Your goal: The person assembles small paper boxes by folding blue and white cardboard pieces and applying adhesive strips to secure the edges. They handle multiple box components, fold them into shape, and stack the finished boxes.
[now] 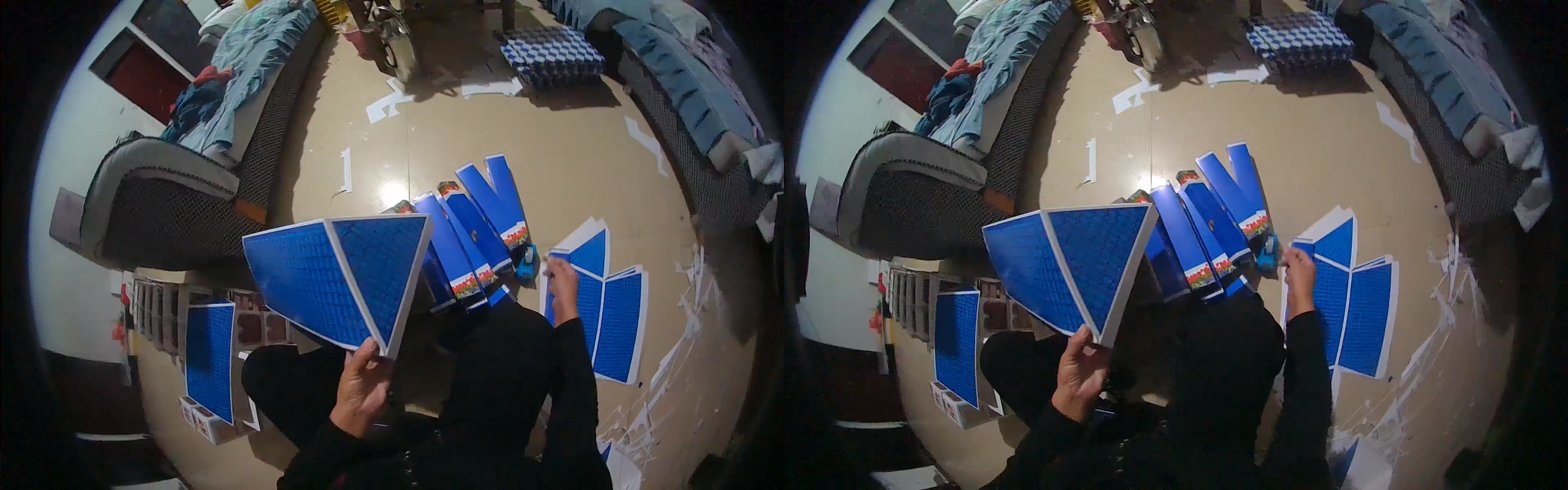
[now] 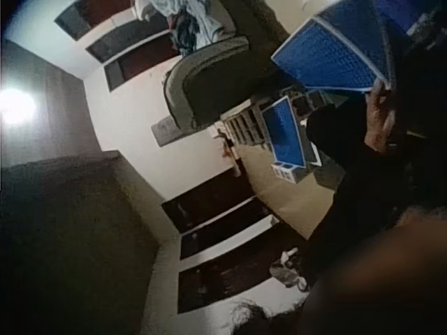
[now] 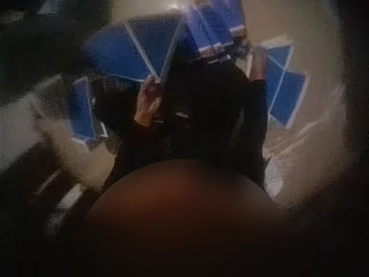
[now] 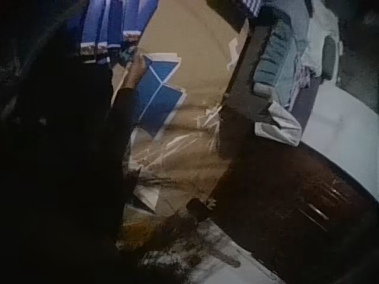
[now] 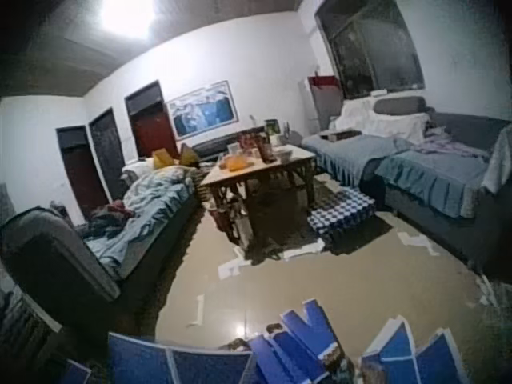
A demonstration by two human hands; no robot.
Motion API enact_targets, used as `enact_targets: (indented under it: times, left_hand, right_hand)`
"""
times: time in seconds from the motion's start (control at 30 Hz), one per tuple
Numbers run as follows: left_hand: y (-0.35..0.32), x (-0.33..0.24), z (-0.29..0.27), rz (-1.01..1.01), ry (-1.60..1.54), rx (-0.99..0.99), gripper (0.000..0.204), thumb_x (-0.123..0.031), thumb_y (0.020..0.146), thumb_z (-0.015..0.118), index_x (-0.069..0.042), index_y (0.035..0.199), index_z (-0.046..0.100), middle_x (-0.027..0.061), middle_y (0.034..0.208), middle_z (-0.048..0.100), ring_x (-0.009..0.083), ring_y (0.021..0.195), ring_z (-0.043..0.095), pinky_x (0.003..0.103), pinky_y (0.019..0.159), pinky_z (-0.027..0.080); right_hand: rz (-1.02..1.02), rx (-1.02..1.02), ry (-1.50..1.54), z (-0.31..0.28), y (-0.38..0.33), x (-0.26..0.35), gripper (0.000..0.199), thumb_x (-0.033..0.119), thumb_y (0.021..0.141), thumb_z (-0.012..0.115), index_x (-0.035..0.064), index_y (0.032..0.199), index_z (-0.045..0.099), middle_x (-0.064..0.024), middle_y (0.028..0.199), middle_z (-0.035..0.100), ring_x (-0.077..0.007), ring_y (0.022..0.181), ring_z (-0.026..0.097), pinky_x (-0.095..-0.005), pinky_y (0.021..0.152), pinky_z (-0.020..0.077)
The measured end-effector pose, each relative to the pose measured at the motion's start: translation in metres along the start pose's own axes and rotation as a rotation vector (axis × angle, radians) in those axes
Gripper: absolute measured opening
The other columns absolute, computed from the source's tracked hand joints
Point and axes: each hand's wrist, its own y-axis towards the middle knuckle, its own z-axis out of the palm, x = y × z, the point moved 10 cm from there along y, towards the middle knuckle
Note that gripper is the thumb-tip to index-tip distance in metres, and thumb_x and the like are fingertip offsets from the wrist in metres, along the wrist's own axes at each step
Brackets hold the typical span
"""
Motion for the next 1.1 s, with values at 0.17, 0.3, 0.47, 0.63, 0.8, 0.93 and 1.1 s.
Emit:
enact_targets:
  times: [0.17, 0.3, 0.47, 0.63, 0.8, 0.93, 1.1]
  left_hand:
    - [-0.001, 0.005, 0.016, -0.036, -0.107, 0.024, 0.048, -0.002, 0.081, 0.075, -0.002, 0.122, 0.051, 0.0083, 0.121, 0.059, 0.0183, 0.115, 0.054, 0.033, 0.102, 0.043]
    - [0.002, -0.003, 0.032, 0.050, -0.104, 0.167, 0.046, -0.002, 0.081, 0.074, -0.008, 0.121, 0.053, 0.0042, 0.117, 0.059, 0.0166, 0.113, 0.054, 0.031, 0.097, 0.044]
    - [-0.003, 0.001, 0.046, 0.023, -0.184, 0.178, 0.044, -0.003, 0.082, 0.073, -0.009, 0.120, 0.053, 0.0031, 0.109, 0.062, 0.0168, 0.102, 0.058, 0.031, 0.092, 0.046]
    - [-0.004, -0.002, 0.048, 0.061, -0.249, 0.225, 0.038, -0.001, 0.082, 0.073, -0.009, 0.115, 0.056, 0.0013, 0.101, 0.063, 0.0143, 0.087, 0.061, 0.028, 0.077, 0.049]
    - [0.008, 0.008, 0.043, 0.066, -0.268, 0.307, 0.033, -0.001, 0.082, 0.072, -0.009, 0.111, 0.059, 0.0017, 0.098, 0.065, 0.0148, 0.087, 0.063, 0.029, 0.074, 0.050]
    - [0.007, 0.008, 0.043, 0.058, -0.295, 0.256, 0.030, -0.001, 0.083, 0.071, -0.008, 0.110, 0.060, 0.0021, 0.098, 0.065, 0.0151, 0.088, 0.063, 0.029, 0.075, 0.050]
    - [-0.002, -0.003, 0.049, 0.080, -0.310, 0.291, 0.029, 0.000, 0.084, 0.069, -0.007, 0.110, 0.061, 0.0029, 0.099, 0.066, 0.0152, 0.089, 0.064, 0.029, 0.077, 0.051]
  right_hand:
    - [-0.363, 0.204, -0.210, 0.087, -0.114, 0.213, 0.021, 0.024, 0.090, 0.066, 0.0034, 0.095, 0.069, -0.0014, 0.074, 0.062, -0.0080, 0.060, 0.054, -0.0197, 0.053, 0.0396]
    - [-0.512, 0.490, -0.180, 0.165, -0.225, 0.266, 0.022, 0.022, 0.092, 0.065, 0.0008, 0.096, 0.069, -0.0054, 0.081, 0.066, -0.0123, 0.071, 0.063, -0.0254, 0.067, 0.0519]
    - [-0.498, 0.574, -0.112, 0.226, -0.283, 0.229, 0.016, 0.016, 0.091, 0.067, 0.0008, 0.095, 0.069, -0.0016, 0.082, 0.066, -0.0081, 0.069, 0.061, -0.0216, 0.063, 0.0488]
    - [-0.517, 0.507, -0.098, 0.244, -0.298, 0.203, 0.016, 0.014, 0.091, 0.067, -0.0012, 0.097, 0.069, -0.0037, 0.084, 0.067, -0.0091, 0.071, 0.062, -0.0230, 0.063, 0.0505]
    - [-0.585, 0.447, -0.127, 0.246, -0.311, 0.209, 0.015, 0.013, 0.091, 0.067, -0.0015, 0.096, 0.069, -0.0047, 0.084, 0.068, -0.0096, 0.071, 0.062, -0.0234, 0.064, 0.0515]
    - [-0.596, 0.435, -0.140, 0.253, -0.318, 0.209, 0.015, 0.013, 0.091, 0.067, -0.0017, 0.096, 0.069, -0.0040, 0.082, 0.067, -0.0093, 0.069, 0.061, -0.0230, 0.063, 0.0507]
    - [-0.630, 0.372, -0.202, 0.253, -0.325, 0.209, 0.016, 0.013, 0.091, 0.067, -0.0014, 0.096, 0.069, -0.0041, 0.080, 0.067, -0.0095, 0.067, 0.060, -0.0218, 0.062, 0.0493]
